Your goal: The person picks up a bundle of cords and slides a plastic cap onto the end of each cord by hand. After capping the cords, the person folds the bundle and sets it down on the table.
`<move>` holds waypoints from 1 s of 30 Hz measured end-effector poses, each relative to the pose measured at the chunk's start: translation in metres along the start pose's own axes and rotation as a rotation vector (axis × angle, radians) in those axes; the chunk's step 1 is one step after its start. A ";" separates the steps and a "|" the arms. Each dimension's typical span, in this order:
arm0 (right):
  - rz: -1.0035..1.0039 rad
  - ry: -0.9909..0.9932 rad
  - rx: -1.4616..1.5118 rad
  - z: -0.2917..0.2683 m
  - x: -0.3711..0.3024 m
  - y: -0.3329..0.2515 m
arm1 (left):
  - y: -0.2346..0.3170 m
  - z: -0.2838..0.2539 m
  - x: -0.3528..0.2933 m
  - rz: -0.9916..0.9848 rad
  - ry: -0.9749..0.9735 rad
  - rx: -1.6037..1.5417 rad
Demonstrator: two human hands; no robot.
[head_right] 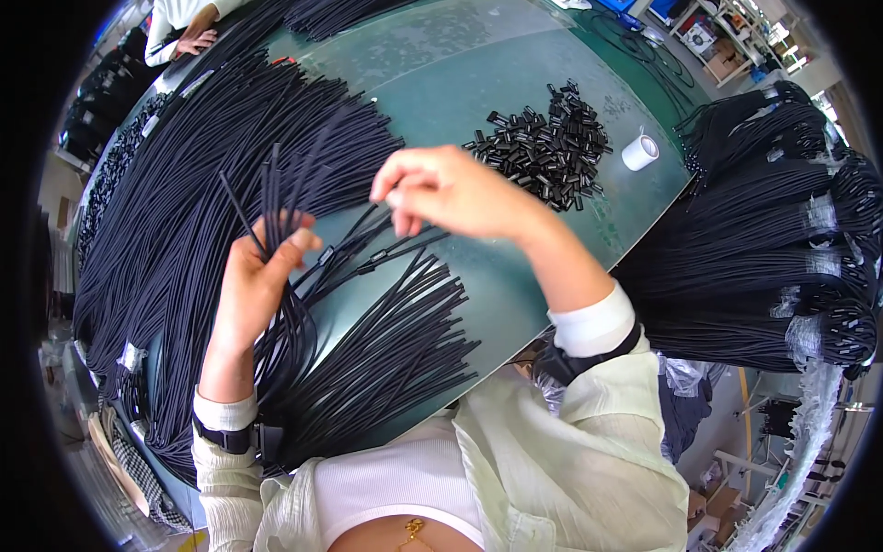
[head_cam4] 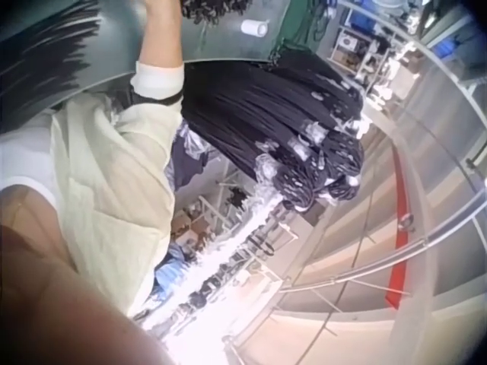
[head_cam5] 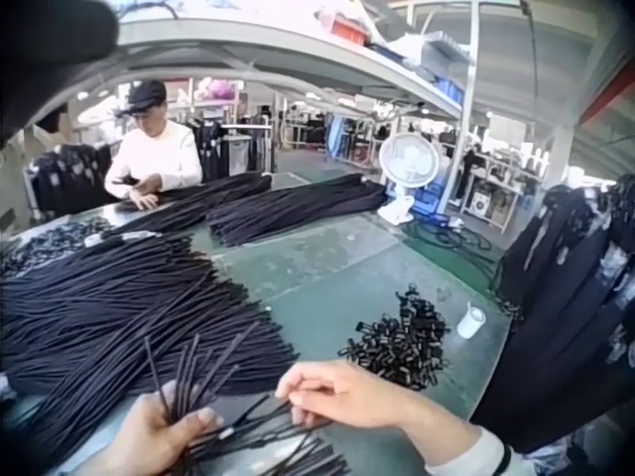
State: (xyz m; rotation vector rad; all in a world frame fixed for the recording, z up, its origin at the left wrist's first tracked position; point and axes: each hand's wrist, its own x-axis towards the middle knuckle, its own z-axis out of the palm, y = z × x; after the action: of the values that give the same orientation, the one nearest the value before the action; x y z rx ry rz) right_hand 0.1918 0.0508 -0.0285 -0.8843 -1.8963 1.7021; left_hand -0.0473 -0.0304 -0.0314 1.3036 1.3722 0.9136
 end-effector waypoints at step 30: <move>-0.130 0.144 0.022 0.006 0.013 -0.007 | 0.002 0.005 0.002 0.022 0.082 -0.225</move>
State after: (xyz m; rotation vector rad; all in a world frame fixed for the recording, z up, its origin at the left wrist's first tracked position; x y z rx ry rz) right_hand 0.1770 0.0554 -0.0237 -0.8331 -1.7964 1.5382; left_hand -0.0422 -0.0288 -0.0312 1.1227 1.2787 1.1134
